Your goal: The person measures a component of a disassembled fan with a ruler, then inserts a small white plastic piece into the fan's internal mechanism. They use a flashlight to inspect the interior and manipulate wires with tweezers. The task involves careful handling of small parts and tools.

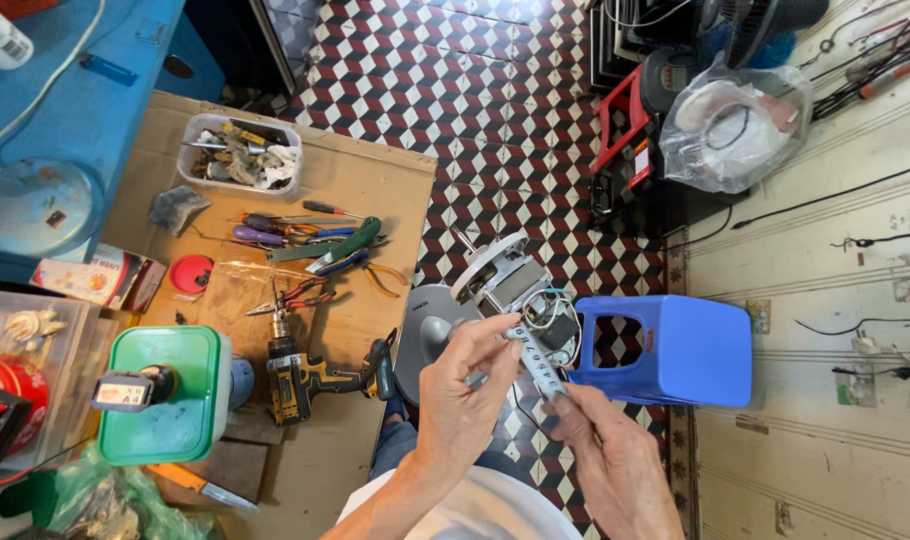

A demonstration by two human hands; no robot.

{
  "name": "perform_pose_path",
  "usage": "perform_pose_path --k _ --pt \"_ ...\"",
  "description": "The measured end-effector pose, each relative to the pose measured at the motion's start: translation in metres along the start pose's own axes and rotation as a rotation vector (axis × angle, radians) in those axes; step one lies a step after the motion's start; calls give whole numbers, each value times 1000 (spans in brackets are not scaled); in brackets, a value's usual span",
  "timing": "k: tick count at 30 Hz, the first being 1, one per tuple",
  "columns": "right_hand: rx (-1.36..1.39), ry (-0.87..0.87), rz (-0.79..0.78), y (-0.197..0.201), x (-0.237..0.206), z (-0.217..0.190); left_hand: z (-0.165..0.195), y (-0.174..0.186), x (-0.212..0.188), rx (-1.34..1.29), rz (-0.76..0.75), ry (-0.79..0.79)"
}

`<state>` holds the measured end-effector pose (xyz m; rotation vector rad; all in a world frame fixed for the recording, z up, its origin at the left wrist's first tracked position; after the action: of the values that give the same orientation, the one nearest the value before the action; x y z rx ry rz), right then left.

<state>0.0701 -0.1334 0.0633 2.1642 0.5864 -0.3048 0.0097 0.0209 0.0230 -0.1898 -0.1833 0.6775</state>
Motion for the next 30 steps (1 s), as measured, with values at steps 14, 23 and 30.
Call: perform_pose_path --k 14,23,30 --pt "-324 202 373 27 79 -33 -7 30 58 639 14 -525" --pt "-334 159 341 27 86 -21 -22 23 62 686 -67 -512" --pt "-327 144 349 24 86 -21 -22 23 60 656 -78 -521"
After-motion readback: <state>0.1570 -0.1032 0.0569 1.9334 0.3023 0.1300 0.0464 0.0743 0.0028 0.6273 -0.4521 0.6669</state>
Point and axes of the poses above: each hand's wrist, its own x-axis towards the middle knuckle, its own y-axis out of the back of the hand, z = x × y, the point moved 1 cm from there along x, towards the middle knuckle, and after that the axes turned 6 degrees about -y, right-handed, at the moved point
